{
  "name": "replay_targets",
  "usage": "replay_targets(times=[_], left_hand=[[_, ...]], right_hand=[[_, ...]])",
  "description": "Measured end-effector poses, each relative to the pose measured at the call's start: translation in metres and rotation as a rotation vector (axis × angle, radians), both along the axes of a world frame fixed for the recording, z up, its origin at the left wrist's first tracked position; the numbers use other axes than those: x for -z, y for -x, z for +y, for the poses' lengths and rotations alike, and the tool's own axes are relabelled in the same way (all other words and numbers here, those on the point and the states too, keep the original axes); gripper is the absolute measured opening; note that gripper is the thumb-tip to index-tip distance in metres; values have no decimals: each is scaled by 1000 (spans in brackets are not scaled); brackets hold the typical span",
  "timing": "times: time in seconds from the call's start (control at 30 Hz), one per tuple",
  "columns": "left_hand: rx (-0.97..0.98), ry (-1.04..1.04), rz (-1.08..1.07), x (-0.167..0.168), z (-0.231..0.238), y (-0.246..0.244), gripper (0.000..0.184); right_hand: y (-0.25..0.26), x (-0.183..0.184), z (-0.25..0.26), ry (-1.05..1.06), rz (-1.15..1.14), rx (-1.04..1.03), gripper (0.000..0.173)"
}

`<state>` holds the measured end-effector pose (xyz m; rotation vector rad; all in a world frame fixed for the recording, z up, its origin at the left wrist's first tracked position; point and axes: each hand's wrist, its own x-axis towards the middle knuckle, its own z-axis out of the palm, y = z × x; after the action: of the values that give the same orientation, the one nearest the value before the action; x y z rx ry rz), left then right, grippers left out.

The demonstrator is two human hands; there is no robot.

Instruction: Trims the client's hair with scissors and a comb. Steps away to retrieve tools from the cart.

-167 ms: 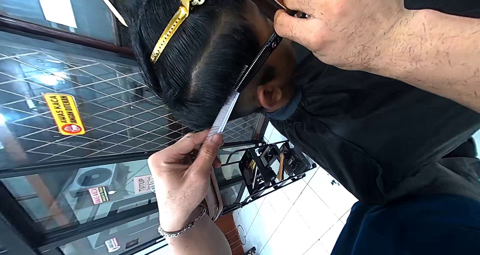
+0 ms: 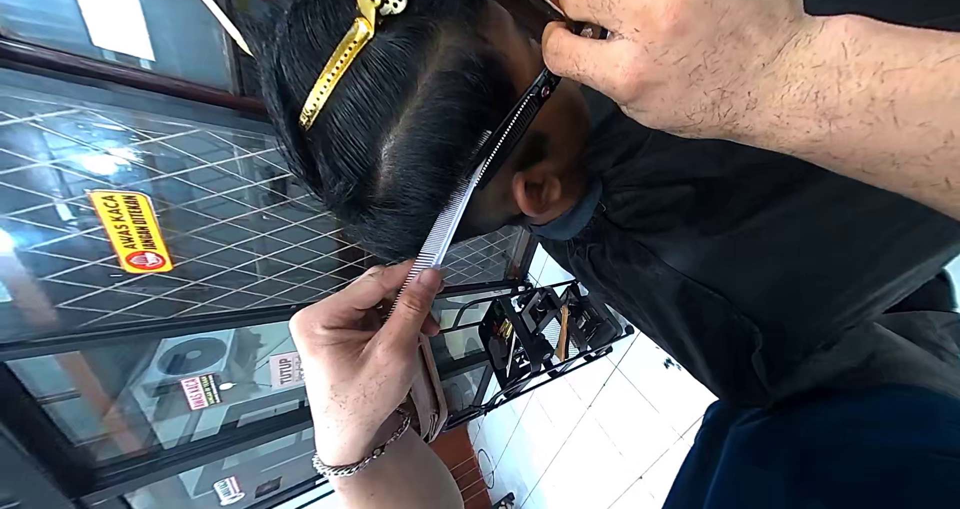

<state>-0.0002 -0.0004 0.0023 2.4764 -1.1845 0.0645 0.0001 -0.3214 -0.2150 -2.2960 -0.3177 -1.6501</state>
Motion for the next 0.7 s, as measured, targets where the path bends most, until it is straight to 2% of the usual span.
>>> replay_targets(times=[0.33,0.5,0.7], left_hand=[[10,3,1,-4,-1,0,13],[45,28,7,-6,-1,-2,13],[139,133,74,-6,0,-1,14]], right_hand=[[-6,2,1,-29,3,18,29],[-2,-10,3,-3,-13,-33,26],[3,-24,1,-179,46,-52,22]])
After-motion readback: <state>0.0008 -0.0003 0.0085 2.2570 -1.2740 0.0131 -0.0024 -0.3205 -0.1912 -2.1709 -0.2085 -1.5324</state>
